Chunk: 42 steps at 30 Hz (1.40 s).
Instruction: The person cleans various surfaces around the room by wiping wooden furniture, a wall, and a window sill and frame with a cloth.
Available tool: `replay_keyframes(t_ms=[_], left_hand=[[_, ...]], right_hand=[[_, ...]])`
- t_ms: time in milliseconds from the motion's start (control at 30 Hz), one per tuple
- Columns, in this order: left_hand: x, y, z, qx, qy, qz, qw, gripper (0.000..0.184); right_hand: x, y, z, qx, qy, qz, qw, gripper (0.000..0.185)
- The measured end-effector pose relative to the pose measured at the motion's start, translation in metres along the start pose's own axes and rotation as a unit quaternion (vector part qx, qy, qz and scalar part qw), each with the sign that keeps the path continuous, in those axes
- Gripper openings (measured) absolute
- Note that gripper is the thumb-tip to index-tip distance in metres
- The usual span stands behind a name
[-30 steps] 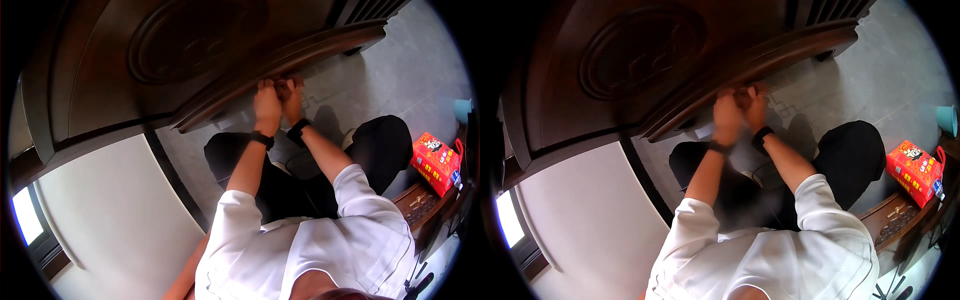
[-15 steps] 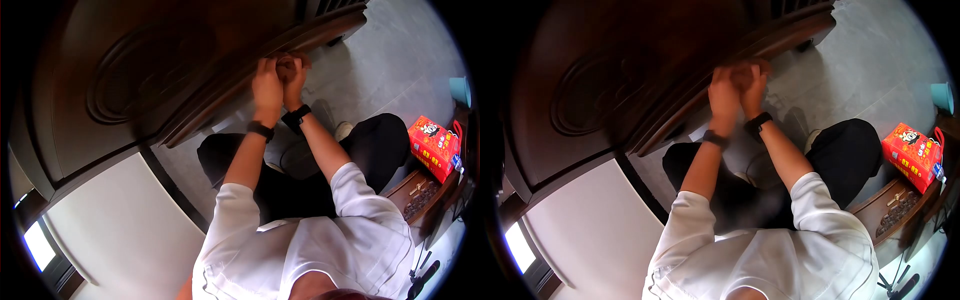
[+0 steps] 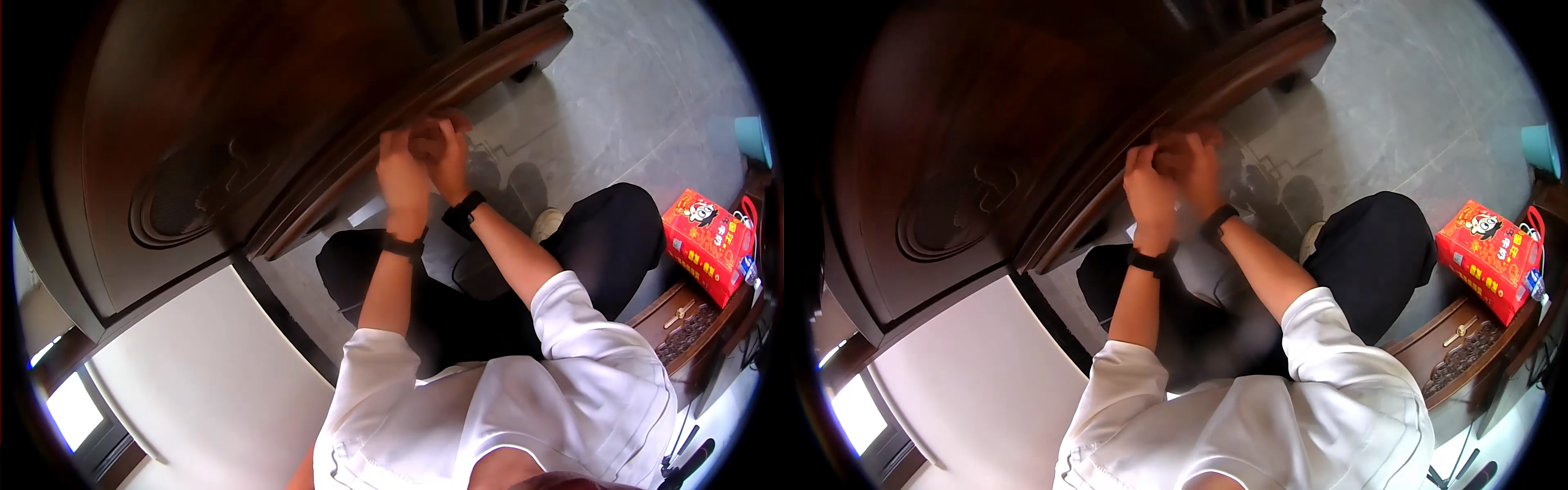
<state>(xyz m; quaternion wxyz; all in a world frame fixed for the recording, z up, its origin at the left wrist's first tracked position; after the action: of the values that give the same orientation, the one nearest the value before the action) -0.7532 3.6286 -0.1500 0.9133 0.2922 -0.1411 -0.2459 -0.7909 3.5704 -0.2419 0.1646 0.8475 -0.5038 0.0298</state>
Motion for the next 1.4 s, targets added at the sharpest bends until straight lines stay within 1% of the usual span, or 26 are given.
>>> replay_keyframes(t_ms=[67,167,267,300,367,467,500,533,633,667,733,767,867,967,1067,1167,1267,1333,1367,1400], left_hand=[[0.010,-0.008,0.016,-0.019,-0.034,0.032,0.999,0.034],[0.021,-0.035,0.024,-0.018,-0.062,0.012,0.998,0.036],[0.037,-0.075,0.034,-0.045,-0.113,0.006,0.993,0.035],[0.043,-0.087,0.037,-0.044,-0.117,-0.007,0.992,0.032],[0.051,-0.108,0.048,-0.059,-0.109,-0.027,0.992,0.030],[0.057,-0.124,0.048,-0.051,-0.090,-0.057,0.993,0.029],[0.055,-0.123,0.046,-0.050,-0.082,-0.066,0.993,0.029],[0.052,-0.123,0.043,-0.050,-0.075,-0.074,0.993,0.029],[0.037,-0.123,0.020,0.039,-0.032,-0.123,0.991,0.032],[0.030,-0.121,0.010,0.027,-0.013,-0.117,0.993,0.033],[0.017,-0.112,-0.014,0.005,0.023,-0.104,0.994,0.035],[0.011,-0.103,-0.029,0.006,0.021,-0.107,0.994,0.039],[-0.001,-0.057,-0.021,-0.017,0.027,-0.063,0.998,0.036],[-0.004,-0.025,-0.014,-0.029,0.043,-0.004,0.999,0.031],[-0.005,0.006,-0.021,-0.021,0.019,0.050,0.998,0.033],[-0.013,0.028,-0.046,-0.055,0.002,0.098,0.994,0.027],[-0.031,0.055,-0.068,-0.026,0.037,0.139,0.989,0.026],[-0.042,0.081,-0.080,-0.020,0.077,0.162,0.984,0.025],[-0.047,0.094,-0.086,-0.016,0.098,0.172,0.980,0.024],[-0.053,0.107,-0.095,-0.013,0.094,0.185,0.978,0.024]], right_hand=[[0.029,0.013,-0.016,-0.052,0.060,0.056,0.995,0.034],[0.051,0.026,0.004,0.044,0.056,0.074,0.995,0.031],[0.074,0.049,0.021,-0.036,0.029,0.126,0.991,0.018],[0.084,0.056,0.021,0.031,0.008,0.138,0.990,0.014],[0.092,0.062,0.041,0.171,-0.093,0.141,0.971,0.023],[0.096,0.065,0.053,0.192,-0.116,0.157,0.962,0.031],[0.093,0.064,0.059,0.148,-0.098,0.163,0.971,0.030],[0.087,0.062,0.068,0.136,-0.093,0.153,0.974,0.030],[0.057,0.051,0.096,0.140,-0.097,0.099,0.980,0.025],[0.046,0.047,0.102,0.137,-0.096,0.080,0.983,0.023],[0.026,0.037,0.095,0.075,-0.070,0.050,0.993,0.017],[0.017,0.032,0.089,0.036,-0.052,0.034,0.997,0.016],[0.002,0.029,0.061,-0.133,0.026,-0.034,0.990,0.025],[0.003,0.013,0.025,-0.112,0.091,0.026,0.989,0.025],[0.001,-0.005,-0.007,-0.069,0.054,-0.030,0.996,0.026],[-0.021,-0.030,-0.012,-0.036,0.037,-0.085,0.995,0.029],[-0.052,-0.061,-0.012,-0.050,0.087,-0.090,0.991,0.030],[-0.074,-0.086,-0.023,0.112,-0.015,-0.139,0.984,0.025],[-0.086,-0.097,-0.030,0.139,-0.039,-0.160,0.977,0.024],[-0.099,-0.108,-0.034,0.164,-0.064,-0.180,0.968,0.024]])
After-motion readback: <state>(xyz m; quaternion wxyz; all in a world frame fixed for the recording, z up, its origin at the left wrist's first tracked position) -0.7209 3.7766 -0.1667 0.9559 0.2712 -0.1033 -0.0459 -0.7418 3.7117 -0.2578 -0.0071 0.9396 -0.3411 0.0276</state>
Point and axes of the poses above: each hand's wrist, its own x-axis towards the middle knuckle, its own y-axis out of the back of the hand, z = x × y, the point moved 1 cm from there along x, towards the middle knuckle, and after that the axes turned 12 degrees about -x, right-handed, at the moved point
